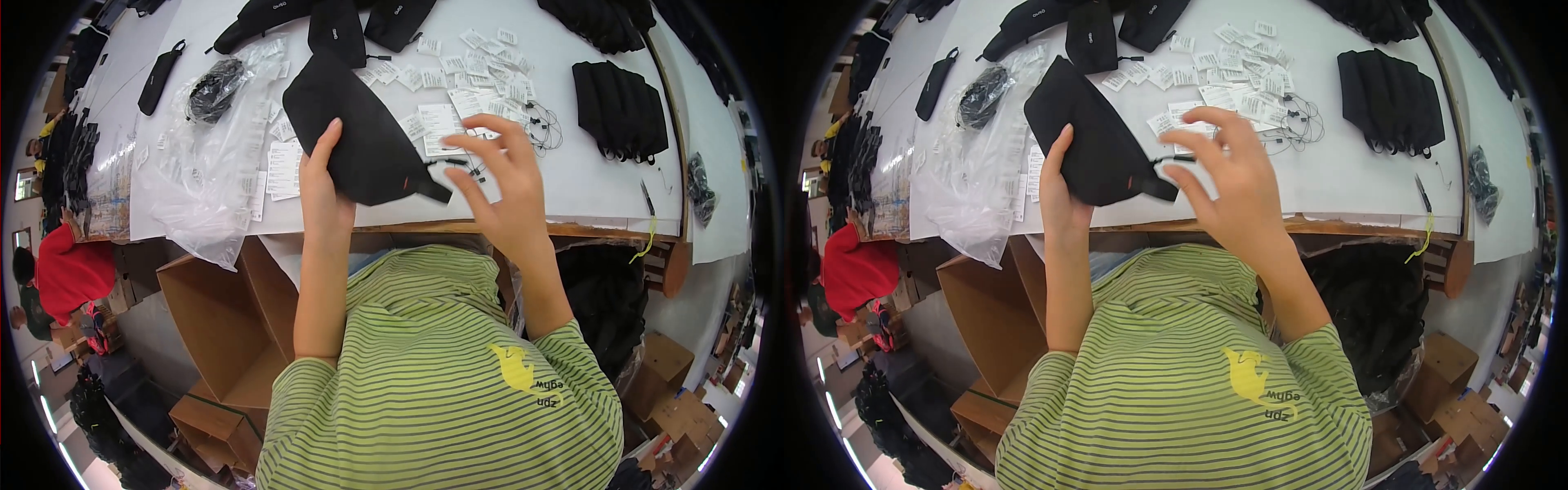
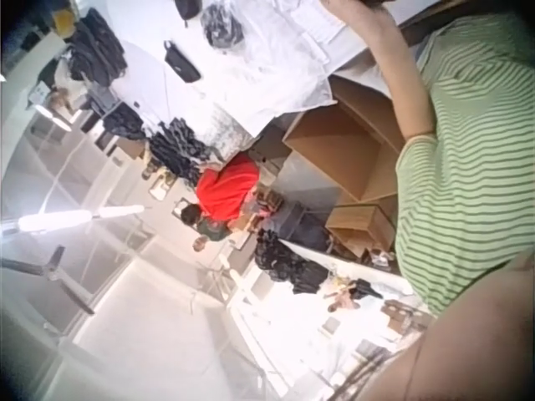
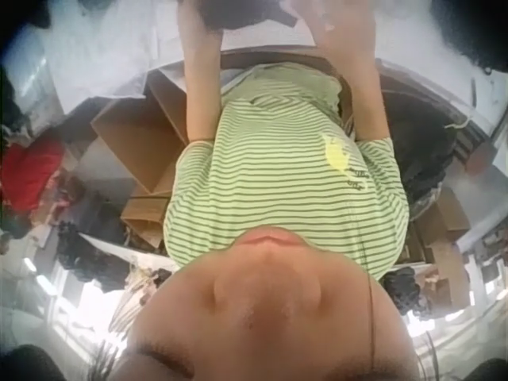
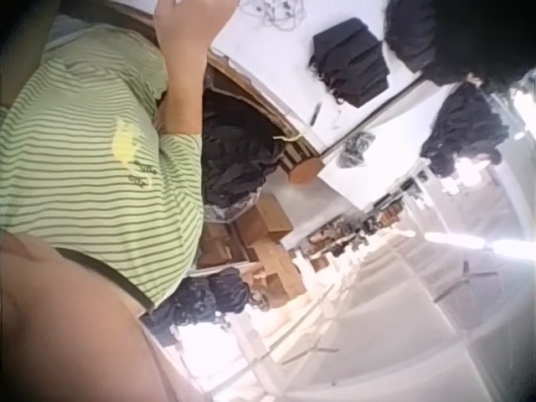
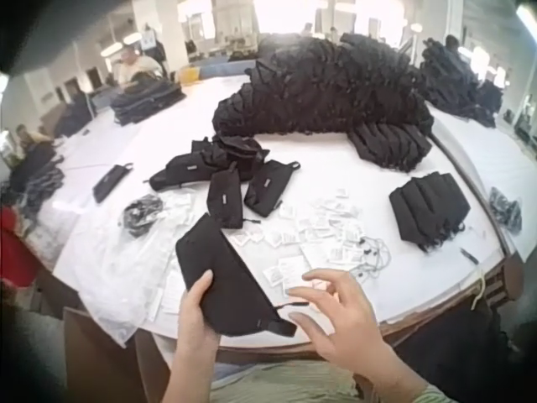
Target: Packing small black zipper pouches into larger shipping containers and attaching tags or labels to the pouches.
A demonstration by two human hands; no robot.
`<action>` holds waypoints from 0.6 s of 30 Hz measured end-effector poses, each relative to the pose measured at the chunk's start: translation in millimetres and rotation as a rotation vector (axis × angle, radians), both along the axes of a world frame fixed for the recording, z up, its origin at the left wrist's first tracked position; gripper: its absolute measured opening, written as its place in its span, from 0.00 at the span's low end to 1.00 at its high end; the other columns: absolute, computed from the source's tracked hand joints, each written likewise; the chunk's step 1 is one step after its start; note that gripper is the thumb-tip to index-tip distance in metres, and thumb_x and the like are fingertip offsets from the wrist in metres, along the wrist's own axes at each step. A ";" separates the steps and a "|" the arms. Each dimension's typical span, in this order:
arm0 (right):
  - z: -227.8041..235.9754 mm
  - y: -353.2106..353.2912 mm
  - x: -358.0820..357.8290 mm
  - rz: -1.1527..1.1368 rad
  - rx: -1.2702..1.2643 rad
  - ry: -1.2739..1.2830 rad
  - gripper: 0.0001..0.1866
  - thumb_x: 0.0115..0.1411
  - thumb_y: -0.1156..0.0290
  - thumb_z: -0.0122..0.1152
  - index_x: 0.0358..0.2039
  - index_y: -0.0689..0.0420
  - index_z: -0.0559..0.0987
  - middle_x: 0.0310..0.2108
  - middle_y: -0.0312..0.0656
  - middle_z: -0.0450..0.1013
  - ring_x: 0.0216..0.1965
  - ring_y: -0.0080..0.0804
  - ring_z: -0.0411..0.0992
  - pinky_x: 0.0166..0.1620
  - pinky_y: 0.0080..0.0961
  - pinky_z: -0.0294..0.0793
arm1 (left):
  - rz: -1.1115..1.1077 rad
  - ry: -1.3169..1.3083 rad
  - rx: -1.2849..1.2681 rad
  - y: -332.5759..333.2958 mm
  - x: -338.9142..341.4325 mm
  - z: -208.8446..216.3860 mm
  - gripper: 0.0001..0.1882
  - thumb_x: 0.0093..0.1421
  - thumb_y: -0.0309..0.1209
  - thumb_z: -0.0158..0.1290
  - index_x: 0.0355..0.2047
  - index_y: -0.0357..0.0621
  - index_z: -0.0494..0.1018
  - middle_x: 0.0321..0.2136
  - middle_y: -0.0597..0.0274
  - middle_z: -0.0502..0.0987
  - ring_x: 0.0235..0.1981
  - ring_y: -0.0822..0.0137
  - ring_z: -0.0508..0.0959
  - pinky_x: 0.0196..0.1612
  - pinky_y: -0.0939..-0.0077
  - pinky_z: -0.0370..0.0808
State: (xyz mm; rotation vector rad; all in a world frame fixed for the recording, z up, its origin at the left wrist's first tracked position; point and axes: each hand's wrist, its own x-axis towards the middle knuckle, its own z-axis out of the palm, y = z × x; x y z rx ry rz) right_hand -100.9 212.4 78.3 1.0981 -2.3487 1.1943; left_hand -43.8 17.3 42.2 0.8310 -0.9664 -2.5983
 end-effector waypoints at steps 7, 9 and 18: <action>-12.8 -13.5 27.9 -0.047 -0.044 -0.264 0.22 0.46 0.68 0.70 0.45 0.53 0.78 0.49 0.42 0.70 0.37 0.31 0.73 0.33 0.21 0.73 | 0.051 0.100 0.050 30.7 11.7 7.6 0.18 0.64 0.34 0.47 0.51 0.39 0.65 0.48 0.60 0.73 0.47 0.66 0.75 0.51 0.71 0.72; -15.9 -10.4 21.4 -0.054 -0.101 -0.328 0.21 0.47 0.70 0.70 0.44 0.53 0.78 0.48 0.42 0.71 0.37 0.30 0.73 0.35 0.20 0.74 | -0.104 0.142 0.013 29.4 15.5 5.1 0.20 0.65 0.36 0.46 0.54 0.39 0.63 0.49 0.60 0.72 0.49 0.66 0.74 0.51 0.71 0.71; -28.1 4.3 -2.8 0.116 -0.409 -0.784 0.14 0.51 0.78 0.63 0.40 0.59 0.78 0.44 0.38 0.73 0.39 0.21 0.72 0.40 0.16 0.72 | 0.089 0.226 -0.620 -9.0 19.0 -2.7 0.21 0.58 0.24 0.55 0.52 0.39 0.65 0.47 0.62 0.72 0.46 0.69 0.72 0.52 0.77 0.65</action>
